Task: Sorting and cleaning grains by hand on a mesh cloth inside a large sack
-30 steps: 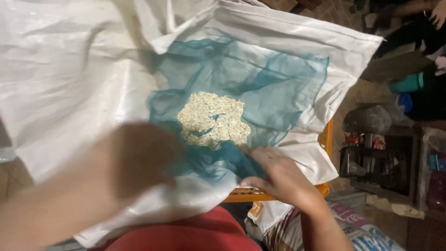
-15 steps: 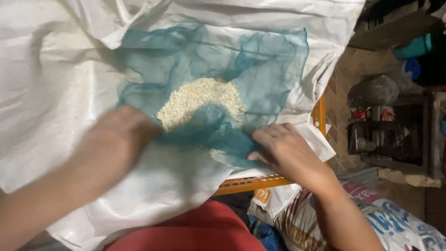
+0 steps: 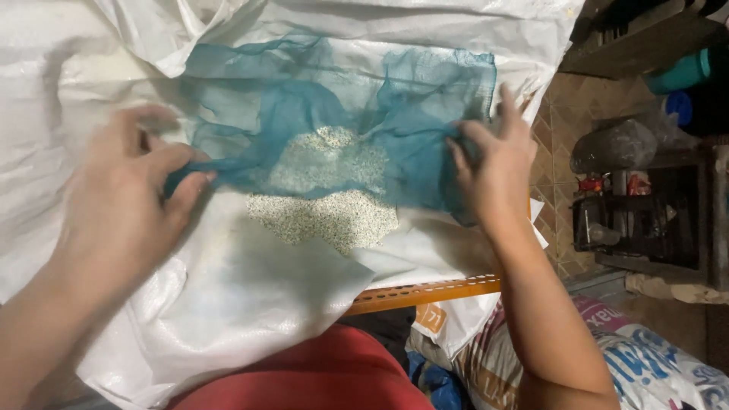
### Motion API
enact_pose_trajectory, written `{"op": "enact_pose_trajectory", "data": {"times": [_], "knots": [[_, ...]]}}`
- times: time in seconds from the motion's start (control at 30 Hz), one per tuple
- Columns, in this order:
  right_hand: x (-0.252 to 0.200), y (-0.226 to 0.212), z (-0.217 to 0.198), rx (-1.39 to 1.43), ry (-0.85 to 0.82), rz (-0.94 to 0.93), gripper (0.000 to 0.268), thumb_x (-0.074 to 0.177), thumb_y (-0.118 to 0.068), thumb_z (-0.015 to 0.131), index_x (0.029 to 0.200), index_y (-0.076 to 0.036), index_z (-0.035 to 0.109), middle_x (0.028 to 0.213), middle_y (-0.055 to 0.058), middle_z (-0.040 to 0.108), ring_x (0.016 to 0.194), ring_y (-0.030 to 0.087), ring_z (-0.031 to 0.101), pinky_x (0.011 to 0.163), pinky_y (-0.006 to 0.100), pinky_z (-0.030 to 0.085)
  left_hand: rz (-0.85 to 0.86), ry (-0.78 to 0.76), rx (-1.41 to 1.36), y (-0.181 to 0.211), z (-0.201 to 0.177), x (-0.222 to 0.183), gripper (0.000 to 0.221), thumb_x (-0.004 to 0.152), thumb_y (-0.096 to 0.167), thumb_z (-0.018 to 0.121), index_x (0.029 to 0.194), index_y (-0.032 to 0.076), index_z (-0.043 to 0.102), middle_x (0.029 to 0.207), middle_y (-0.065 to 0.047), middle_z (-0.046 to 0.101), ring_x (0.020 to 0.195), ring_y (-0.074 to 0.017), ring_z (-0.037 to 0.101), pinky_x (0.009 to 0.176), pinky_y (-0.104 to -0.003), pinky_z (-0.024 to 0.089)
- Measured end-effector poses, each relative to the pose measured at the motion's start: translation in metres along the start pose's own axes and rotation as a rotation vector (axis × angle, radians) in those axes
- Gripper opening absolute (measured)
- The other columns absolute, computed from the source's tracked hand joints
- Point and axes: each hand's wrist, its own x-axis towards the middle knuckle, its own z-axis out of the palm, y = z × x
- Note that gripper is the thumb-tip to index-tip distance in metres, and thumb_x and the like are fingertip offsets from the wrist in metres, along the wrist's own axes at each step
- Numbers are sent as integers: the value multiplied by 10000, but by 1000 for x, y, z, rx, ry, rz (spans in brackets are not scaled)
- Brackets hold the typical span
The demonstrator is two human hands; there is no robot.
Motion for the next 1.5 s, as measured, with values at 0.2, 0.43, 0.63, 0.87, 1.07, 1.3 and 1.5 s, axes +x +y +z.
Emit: {"op": "enact_pose_trajectory", "data": {"times": [0.2,0.43,0.63,0.87,1.07,1.3,1.5], "knots": [[1,16,21,-246,-125,-43,219,898,-271,748,1062,-140,812,1468,317,505,1148,408,553,1010,562,251,-19,-182,33,2,12,18,256,928,220,681,1121,90,789,1378,-110,669,1144,-355,640,899,-461,533],[14,-11,-36,-81,8,-122,160,946,-90,781,1105,-102,791,767,7,666,886,204,630,1081,470,274,191,30,-127,43,-23,34,226,918,-45,681,1115,-56,792,1194,-138,758,877,-261,681,756,-345,543],[9,-42,-76,33,218,-351,236,949,86,762,1177,30,789,1109,158,718,1052,287,583,1127,465,275,357,129,-246,73,-42,37,282,880,-88,760,1161,-92,786,1231,-233,740,986,-332,676,812,-389,533],[9,-45,-75,58,292,-354,284,925,120,761,1182,1,782,1088,148,725,1043,282,613,1180,464,263,324,127,-187,60,-14,45,240,911,-76,733,1135,-28,804,1211,-168,763,949,-262,670,785,-336,545],[15,-38,-67,68,361,-385,295,930,161,759,1173,2,805,1071,148,747,1021,273,627,1171,442,279,350,166,-165,61,-15,49,222,934,-90,758,1138,-21,815,1209,-187,777,968,-255,688,814,-320,560],[9,-47,-67,86,385,-393,340,904,202,724,1167,-3,793,1032,137,737,999,280,622,1179,444,267,334,179,-191,58,-12,48,228,946,-117,761,1137,-7,821,1217,-193,782,856,-209,643,700,-272,519],[10,-51,-67,81,371,-391,246,942,115,775,1160,11,818,1060,159,764,992,271,635,1182,437,270,331,172,-174,62,-19,50,213,954,-97,745,1142,-39,826,1227,-194,775,854,-234,637,700,-310,511]]}}
